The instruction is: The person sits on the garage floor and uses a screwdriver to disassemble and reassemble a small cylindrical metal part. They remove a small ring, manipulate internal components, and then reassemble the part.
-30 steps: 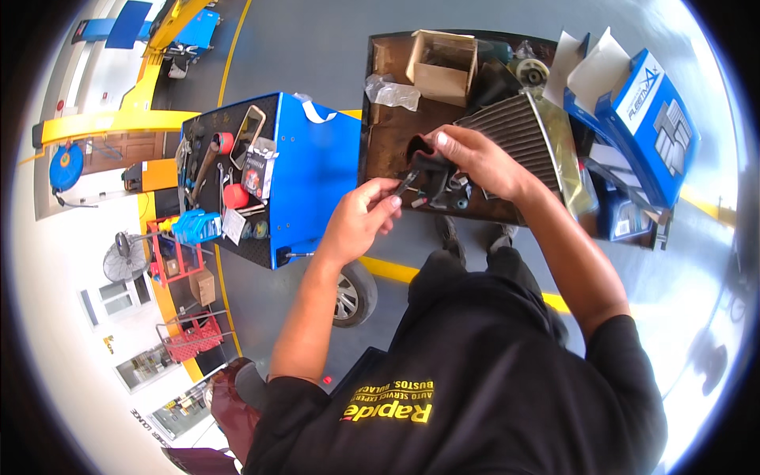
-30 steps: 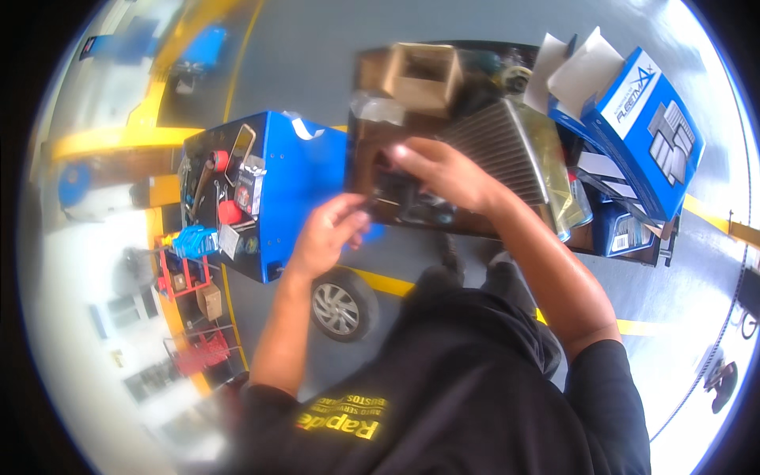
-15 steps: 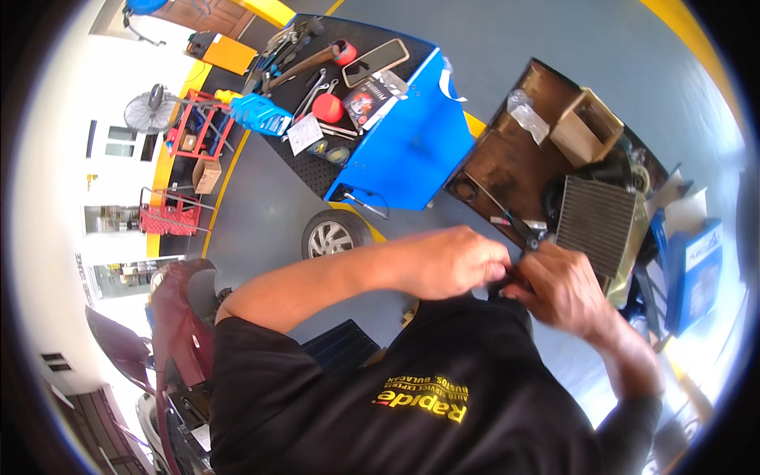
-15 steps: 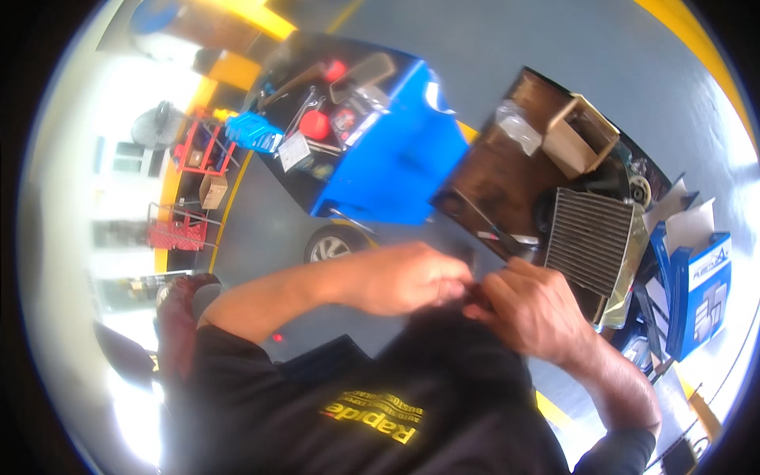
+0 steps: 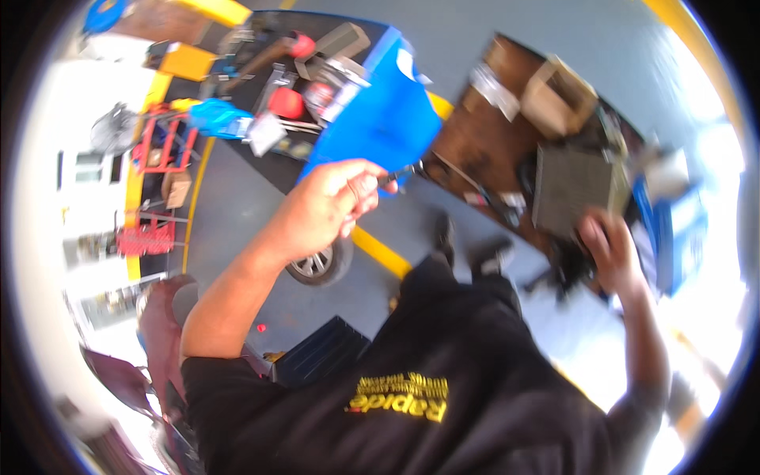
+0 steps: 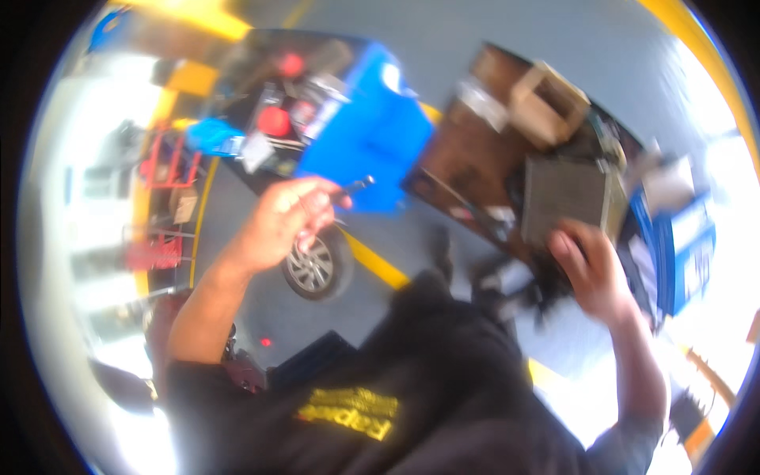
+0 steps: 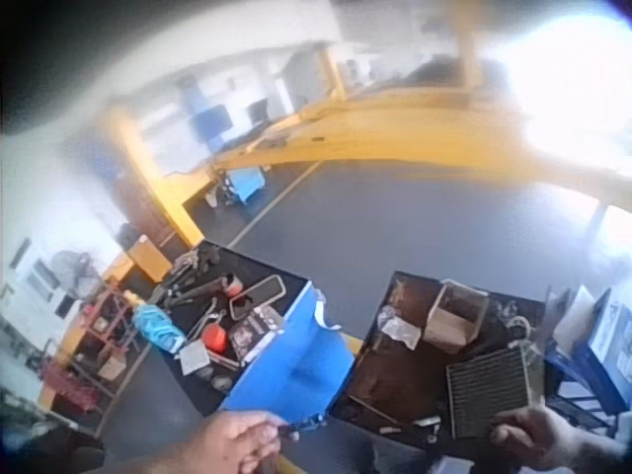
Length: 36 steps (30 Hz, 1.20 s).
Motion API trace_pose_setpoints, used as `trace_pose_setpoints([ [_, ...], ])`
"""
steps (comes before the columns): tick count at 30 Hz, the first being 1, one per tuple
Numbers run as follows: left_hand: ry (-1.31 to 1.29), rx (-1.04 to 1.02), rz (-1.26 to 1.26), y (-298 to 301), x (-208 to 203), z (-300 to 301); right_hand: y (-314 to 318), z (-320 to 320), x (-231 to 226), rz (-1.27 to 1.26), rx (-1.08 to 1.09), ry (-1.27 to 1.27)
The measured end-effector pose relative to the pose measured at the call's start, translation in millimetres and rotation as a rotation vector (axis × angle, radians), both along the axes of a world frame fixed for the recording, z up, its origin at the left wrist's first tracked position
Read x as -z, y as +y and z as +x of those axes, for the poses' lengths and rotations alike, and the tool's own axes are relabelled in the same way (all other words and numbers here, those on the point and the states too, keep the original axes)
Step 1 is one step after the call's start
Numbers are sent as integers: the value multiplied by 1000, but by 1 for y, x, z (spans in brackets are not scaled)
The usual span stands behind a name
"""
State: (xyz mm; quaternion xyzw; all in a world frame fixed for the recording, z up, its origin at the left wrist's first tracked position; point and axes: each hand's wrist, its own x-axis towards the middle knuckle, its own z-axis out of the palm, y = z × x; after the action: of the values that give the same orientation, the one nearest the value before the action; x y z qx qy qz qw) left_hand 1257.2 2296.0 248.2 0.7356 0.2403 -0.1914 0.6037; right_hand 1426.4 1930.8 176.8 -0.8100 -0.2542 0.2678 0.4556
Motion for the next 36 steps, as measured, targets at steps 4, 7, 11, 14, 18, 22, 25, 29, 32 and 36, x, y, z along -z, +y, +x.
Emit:
trace_pose_setpoints([
  [4, -65, 40, -116, -35, 20, 21, 46, 8, 19, 328, -197, 433],
  [7, -54, 56, -123, -44, 34, 25, 41, 8, 58, 431, -186, 416],
  [11, -21, 124, -79, -55, 39, 34, 53, -5, 48, 429, -62, 548],
  [14, -94, 212, 20, -61, 39, 36, 67, -14, 43, 420, -98, 478],
  [18, -121, 223, 47, -77, 53, 41, 81, -23, 32, 174, -265, -83],
  [22, 138, 208, -274, -62, 55, 27, 80, -41, 39, 284, -303, -311],
  [25, 316, 360, -377, -56, 48, 21, 68, -47, 29, 374, -461, -275],
  [29, 149, 627, -253, -59, 18, 25, 55, -41, -2, 449, -530, -172],
  [32, -132, 779, -23, -70, -7, 39, 47, -37, -10, 488, -499, -151],
  [36, -444, 869, 197, -78, -10, 38, 39, -35, -16, 537, -495, -49],
])
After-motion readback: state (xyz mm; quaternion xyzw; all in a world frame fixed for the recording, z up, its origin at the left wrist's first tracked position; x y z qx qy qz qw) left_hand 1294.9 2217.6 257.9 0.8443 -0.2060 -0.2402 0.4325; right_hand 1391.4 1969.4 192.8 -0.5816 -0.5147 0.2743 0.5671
